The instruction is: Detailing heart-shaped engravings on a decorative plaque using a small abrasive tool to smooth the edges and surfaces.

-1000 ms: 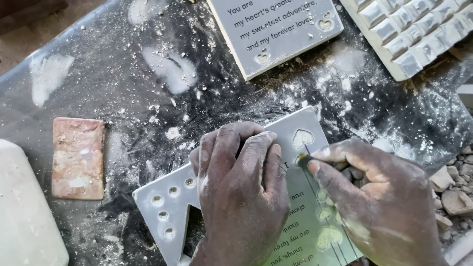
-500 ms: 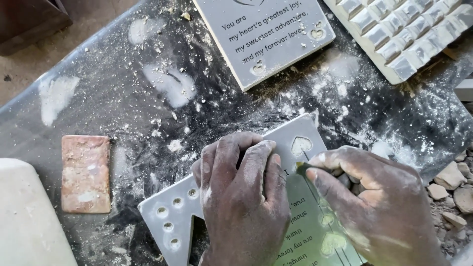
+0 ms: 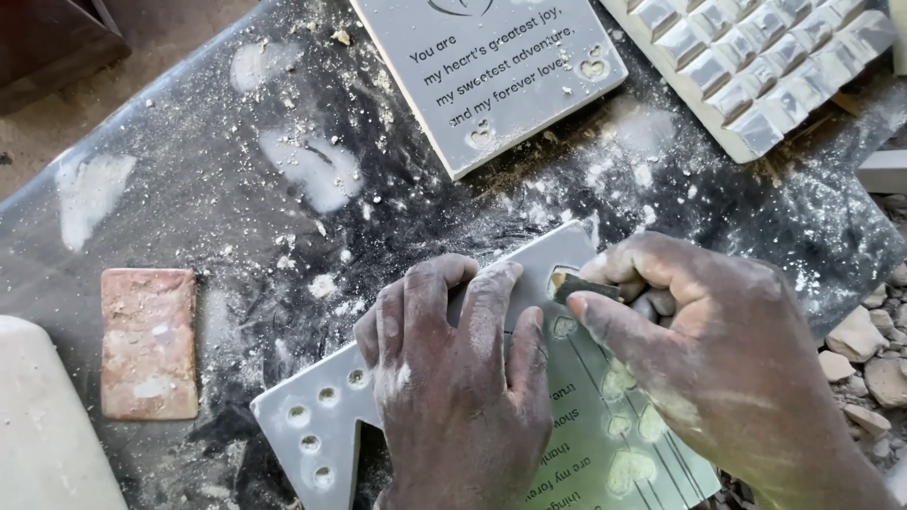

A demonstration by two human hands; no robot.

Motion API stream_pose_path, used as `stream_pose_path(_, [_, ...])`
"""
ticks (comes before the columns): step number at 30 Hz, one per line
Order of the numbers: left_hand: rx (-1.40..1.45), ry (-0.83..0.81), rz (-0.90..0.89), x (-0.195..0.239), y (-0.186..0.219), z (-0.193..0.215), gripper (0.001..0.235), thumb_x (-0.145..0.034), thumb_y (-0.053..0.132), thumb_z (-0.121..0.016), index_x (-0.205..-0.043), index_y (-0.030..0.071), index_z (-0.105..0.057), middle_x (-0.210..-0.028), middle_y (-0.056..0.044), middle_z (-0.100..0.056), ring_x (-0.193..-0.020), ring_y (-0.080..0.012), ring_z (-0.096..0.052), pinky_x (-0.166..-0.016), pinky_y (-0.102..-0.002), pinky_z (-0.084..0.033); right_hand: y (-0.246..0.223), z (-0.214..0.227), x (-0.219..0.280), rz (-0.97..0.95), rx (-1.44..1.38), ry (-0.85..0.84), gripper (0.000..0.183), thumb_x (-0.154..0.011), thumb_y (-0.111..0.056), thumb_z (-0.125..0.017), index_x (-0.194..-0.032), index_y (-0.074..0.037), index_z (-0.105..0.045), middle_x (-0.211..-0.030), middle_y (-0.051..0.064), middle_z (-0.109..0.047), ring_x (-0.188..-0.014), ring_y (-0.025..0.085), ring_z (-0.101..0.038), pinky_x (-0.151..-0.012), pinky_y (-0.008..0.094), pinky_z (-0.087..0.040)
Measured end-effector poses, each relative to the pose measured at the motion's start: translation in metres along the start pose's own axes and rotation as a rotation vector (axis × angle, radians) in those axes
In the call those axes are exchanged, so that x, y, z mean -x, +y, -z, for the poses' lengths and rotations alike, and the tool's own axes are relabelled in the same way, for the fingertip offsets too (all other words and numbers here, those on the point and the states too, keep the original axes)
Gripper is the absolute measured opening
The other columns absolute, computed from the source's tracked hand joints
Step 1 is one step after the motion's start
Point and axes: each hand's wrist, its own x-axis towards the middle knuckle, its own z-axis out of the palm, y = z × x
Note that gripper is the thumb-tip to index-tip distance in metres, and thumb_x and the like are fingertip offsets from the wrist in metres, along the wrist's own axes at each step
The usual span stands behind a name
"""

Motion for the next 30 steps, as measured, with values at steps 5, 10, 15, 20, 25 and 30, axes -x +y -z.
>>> stream_pose_path(5, [0.007, 0.056, -0.049, 0.002, -0.002, 0.000, 0.024, -0.092, 0.028, -0.070, -0.112, 0.015, -0.068, -0.113, -0.007, -0.056, -0.101, -0.0322, -0.057, -0.087, -0.051, -0.041, -0.020, -0.006, 0.000, -0.093, -0.164, 0.129, 0.007, -0.088, -0.017, -0.081, -0.092, -0.012, -0.078, -0.075, 0.002, -0.082, -0.044, 0.009, -0.075, -0.032, 0.021, -0.059])
stream_pose_path(10, [0.009, 0.035, -0.035, 0.002, -0.001, 0.002, 0.024, -0.092, 0.028, -0.069, -0.112, 0.013, -0.068, -0.116, -0.008, -0.057, -0.100, -0.0321, -0.056, -0.089, -0.051, -0.041, -0.029, -0.012, 0.005, -0.053, -0.198, 0.296, 0.010, -0.091, -0.012, -0.081, -0.091, -0.005, -0.074, -0.083, 0.007, -0.079, -0.043, 0.011, -0.072, -0.029, 0.022, -0.056])
stream_pose_path(15, [-0.002, 0.000, -0.018, 0.002, -0.002, 0.001, 0.028, -0.091, 0.031, -0.070, -0.113, 0.014, -0.070, -0.116, -0.006, -0.056, -0.101, -0.0307, -0.054, -0.090, -0.051, -0.039, -0.034, -0.008, 0.003, -0.212, -0.228, 0.240, 0.011, -0.087, -0.018, -0.084, -0.091, -0.009, -0.078, -0.084, 0.005, -0.082, -0.043, 0.012, -0.073, -0.031, 0.025, -0.058])
stream_pose_path(20, [-0.013, 0.000, -0.015, 0.001, -0.002, 0.001, 0.028, -0.092, 0.032, -0.068, -0.115, 0.014, -0.069, -0.115, -0.006, -0.055, -0.101, -0.0299, -0.054, -0.089, -0.051, -0.040, -0.022, -0.005, 0.000, -0.188, -0.257, 0.120, 0.009, -0.082, -0.018, -0.085, -0.084, -0.011, -0.080, -0.087, 0.002, -0.083, -0.074, 0.011, -0.080, -0.061, 0.026, -0.068])
stream_pose_path(25, [0.006, 0.027, -0.031, 0.001, -0.002, 0.002, 0.026, -0.091, 0.030, -0.069, -0.112, 0.014, -0.069, -0.113, -0.006, -0.055, -0.100, -0.0301, -0.055, -0.089, -0.050, -0.040, -0.010, 0.002, -0.010, -0.281, -0.248, -0.078, 0.009, -0.084, -0.019, -0.082, -0.083, -0.010, -0.083, -0.095, 0.005, -0.089, -0.049, 0.018, -0.084, -0.026, 0.031, -0.060])
stream_pose_path(30, [0.024, 0.018, -0.025, 0.001, -0.002, 0.003, 0.023, -0.091, 0.028, -0.070, -0.110, 0.014, -0.070, -0.113, -0.006, -0.057, -0.099, -0.0301, -0.054, -0.088, -0.049, -0.040, -0.009, -0.010, -0.008, 0.212, -0.139, 0.251, 0.011, -0.092, -0.013, -0.078, -0.086, -0.007, -0.072, -0.103, 0.014, -0.080, -0.048, 0.007, -0.072, -0.019, 0.019, -0.049])
